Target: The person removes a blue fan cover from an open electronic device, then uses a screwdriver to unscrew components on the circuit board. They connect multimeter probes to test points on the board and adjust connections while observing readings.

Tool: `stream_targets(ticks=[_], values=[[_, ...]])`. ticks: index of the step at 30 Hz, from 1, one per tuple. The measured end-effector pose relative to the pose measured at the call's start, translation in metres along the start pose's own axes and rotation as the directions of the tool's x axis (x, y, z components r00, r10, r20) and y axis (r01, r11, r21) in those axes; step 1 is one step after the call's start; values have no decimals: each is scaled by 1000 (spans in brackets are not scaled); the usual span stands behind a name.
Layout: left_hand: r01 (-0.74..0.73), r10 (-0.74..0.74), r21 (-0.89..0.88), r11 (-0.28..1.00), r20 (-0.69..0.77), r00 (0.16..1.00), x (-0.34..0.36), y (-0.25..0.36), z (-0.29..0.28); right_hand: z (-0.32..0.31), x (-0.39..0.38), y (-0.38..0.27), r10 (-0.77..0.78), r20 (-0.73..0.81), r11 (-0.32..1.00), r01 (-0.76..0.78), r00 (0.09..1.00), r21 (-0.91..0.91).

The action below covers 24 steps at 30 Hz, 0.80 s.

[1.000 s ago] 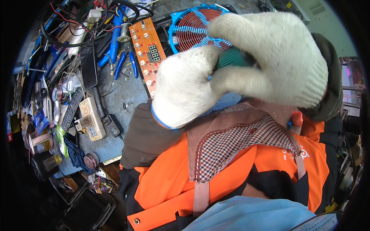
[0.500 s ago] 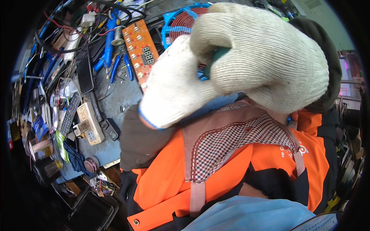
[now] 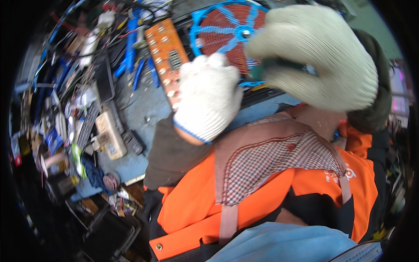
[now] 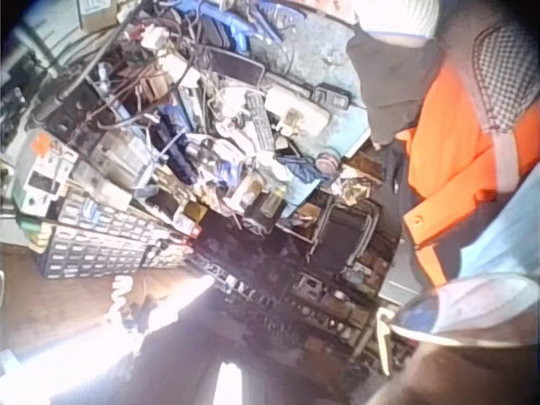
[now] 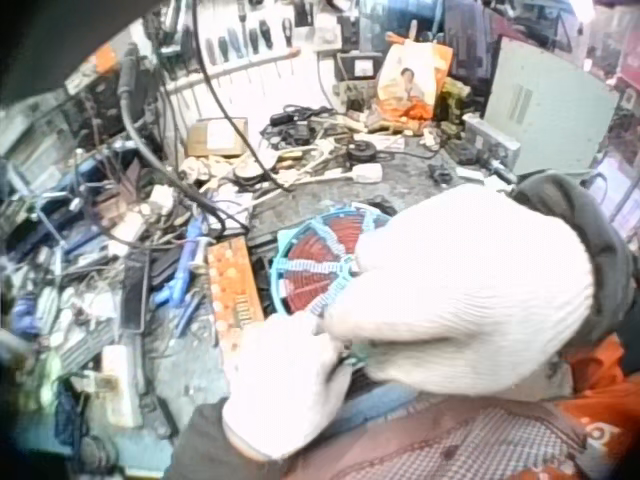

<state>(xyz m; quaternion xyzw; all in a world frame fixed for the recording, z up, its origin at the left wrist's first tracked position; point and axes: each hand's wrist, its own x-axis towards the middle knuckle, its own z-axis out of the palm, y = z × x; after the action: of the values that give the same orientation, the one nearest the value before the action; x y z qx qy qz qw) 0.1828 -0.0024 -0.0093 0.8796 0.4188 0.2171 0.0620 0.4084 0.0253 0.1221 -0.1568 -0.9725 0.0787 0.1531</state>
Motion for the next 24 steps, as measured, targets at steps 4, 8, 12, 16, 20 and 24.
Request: stream_targets(ticks=[4, 8, 12, 16, 20, 24], values=[[-11, 7, 57, 998, 54, 999, -8, -1, 5, 14, -8, -19, 229, -53, 970, -223, 972, 94], [-26, 28, 56, 998, -25, 999, -11, -1, 12, 16, -18, -2, 27, -29, 981, -21, 999, 191], [-41, 37, 81, 996, 46, 998, -11, 3, 7, 19, -37, 7, 62, -174, 902, 19, 983, 432], [-45, 37, 121, 992, 70, 997, -3, 7, 6, 38, -48, -1, 483, -655, 816, -28, 582, 577], [-30, 32, 15, 999, -175, 984, -1, -14, -29, 37, -36, 42, 537, -754, 832, -89, 378, 548], [384, -385, -40, 922, -161, 909, -35, -65, -72, 40, -33, 92, 459, -745, 888, -222, 484, 403]])
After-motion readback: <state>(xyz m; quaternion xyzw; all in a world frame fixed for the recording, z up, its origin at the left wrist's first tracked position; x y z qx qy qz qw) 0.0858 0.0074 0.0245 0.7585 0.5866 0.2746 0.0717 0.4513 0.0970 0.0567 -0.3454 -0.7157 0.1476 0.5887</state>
